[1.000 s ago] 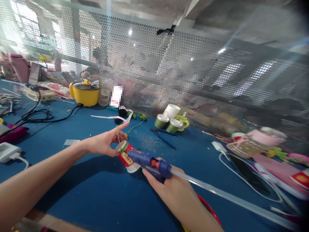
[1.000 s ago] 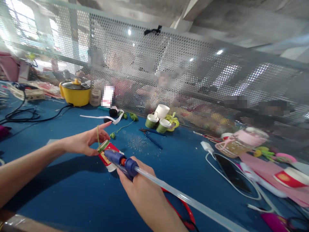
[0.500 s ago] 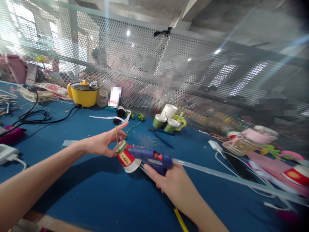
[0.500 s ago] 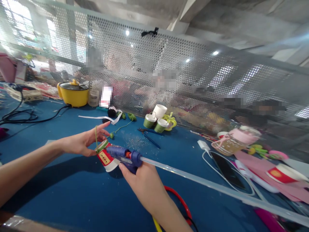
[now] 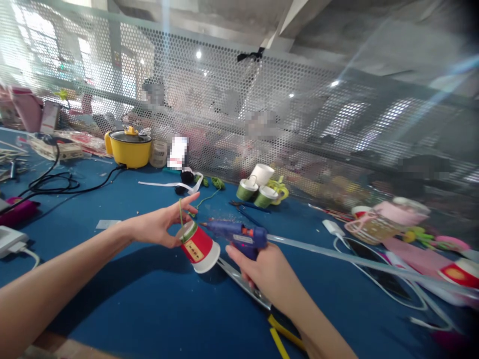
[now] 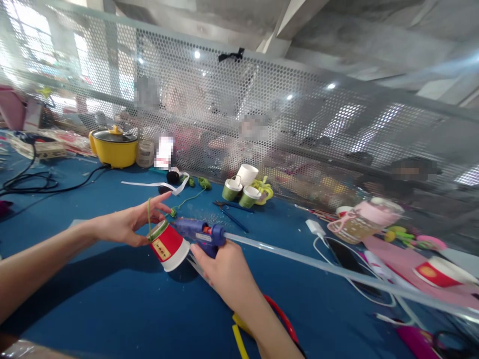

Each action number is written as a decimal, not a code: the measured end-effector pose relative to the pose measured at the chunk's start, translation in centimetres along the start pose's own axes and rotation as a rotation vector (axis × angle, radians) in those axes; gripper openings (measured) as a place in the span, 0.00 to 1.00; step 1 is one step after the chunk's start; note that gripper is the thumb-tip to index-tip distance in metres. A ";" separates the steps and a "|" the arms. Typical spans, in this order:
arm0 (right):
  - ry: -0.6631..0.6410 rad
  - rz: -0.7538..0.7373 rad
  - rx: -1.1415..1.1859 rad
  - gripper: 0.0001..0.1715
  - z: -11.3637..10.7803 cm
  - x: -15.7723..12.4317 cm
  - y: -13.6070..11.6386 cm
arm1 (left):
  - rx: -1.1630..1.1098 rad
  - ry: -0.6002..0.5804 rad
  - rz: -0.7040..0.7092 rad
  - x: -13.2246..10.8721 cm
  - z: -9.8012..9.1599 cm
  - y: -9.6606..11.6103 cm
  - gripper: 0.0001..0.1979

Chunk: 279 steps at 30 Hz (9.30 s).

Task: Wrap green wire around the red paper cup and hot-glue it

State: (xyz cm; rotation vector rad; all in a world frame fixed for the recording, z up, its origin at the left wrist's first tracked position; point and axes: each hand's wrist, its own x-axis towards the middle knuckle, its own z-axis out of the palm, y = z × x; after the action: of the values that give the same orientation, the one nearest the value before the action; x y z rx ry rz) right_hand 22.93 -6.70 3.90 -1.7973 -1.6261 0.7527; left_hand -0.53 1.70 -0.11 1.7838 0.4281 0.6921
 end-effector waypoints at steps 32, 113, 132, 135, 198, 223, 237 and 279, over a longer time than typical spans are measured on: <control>-0.198 -0.619 -0.113 0.10 4.2 4.4 -7.3 | 0.054 0.031 -0.014 -0.1 0.3 1.0 0.55; 0.267 -0.677 -0.745 0.10 5.9 2.4 -1.9 | -0.097 0.260 -0.282 0.5 3.0 1.9 0.46; 0.048 -0.564 -0.159 0.10 3.3 3.5 -3.4 | -0.185 0.135 -0.180 0.3 2.8 1.2 0.48; -0.027 -0.510 -0.004 0.10 2.6 5.2 -4.9 | -0.192 0.096 -0.152 0.2 3.0 1.1 0.48; 0.030 -0.415 -0.302 0.07 -0.8 -2.4 -1.0 | 0.001 0.163 -0.134 0.3 1.4 0.9 0.53; -0.054 -0.356 -0.295 0.07 -1.0 -2.9 -1.0 | 0.060 0.120 -0.045 0.2 1.2 -0.1 0.53; -0.040 -0.337 -0.316 0.07 -1.1 -2.8 -1.0 | 0.116 0.118 -0.046 0.3 1.3 0.5 0.51; 0.028 -0.411 -0.305 0.09 -1.5 -2.7 -2.0 | 0.115 0.061 -0.011 0.1 1.1 0.6 0.52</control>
State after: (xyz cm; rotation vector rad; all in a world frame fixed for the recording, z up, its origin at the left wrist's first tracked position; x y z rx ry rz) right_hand 22.49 -9.30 6.42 -1.5733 -2.0883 0.3041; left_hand 0.25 0.77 0.24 1.8702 0.5272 0.7280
